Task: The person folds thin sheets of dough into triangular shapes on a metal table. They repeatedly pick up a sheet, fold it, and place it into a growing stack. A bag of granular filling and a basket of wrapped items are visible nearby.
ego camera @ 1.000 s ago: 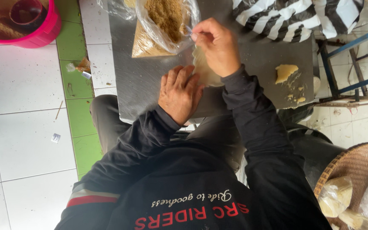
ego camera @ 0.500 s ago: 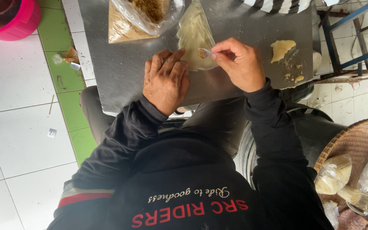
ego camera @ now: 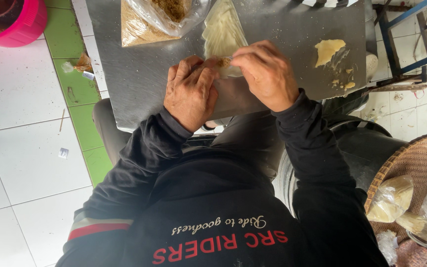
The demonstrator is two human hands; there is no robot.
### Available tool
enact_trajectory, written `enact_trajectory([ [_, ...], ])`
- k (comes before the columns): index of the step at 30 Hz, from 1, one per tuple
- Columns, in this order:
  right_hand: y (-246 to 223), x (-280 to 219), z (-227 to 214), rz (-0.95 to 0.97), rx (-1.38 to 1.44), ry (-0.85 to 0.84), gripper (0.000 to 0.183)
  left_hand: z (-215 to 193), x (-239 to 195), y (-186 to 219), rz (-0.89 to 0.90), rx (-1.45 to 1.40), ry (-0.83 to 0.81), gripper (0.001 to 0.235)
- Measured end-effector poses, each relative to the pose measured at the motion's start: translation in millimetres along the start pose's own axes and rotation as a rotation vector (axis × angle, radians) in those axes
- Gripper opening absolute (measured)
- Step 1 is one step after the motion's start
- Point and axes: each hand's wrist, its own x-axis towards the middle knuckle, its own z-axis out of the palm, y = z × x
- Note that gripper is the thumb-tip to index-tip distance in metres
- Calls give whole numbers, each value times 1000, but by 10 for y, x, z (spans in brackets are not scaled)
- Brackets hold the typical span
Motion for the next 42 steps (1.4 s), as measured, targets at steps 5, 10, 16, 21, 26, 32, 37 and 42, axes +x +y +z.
enact_trajectory([
  [5,-1,-23,-19,-20,-47,-17,17,-3,-7,-4,16,9,5,28],
  [10,1,-40,-6,-29,-43,-15,17,27,-14,-19,31,34,-19,28],
  [16,-19,-40,-17,-48,-85,-17,19,40,-34,-30,83,93,-12,32],
  [21,-23,-48,-51,-66,-138,-29,19,56,-32,-18,99,137,-8,27],
  [26,-16,-91,-91,-46,-133,-24,19,62,-38,-27,114,160,-40,28],
  [32,-5,-151,-132,-37,-172,-38,19,98,-33,-35,121,180,-60,29],
  [37,-24,-146,-127,-23,-173,14,19,111,-8,-41,130,165,-69,32],
  [42,-46,-127,-113,-12,-169,33,20,171,70,-74,188,133,-104,24],
])
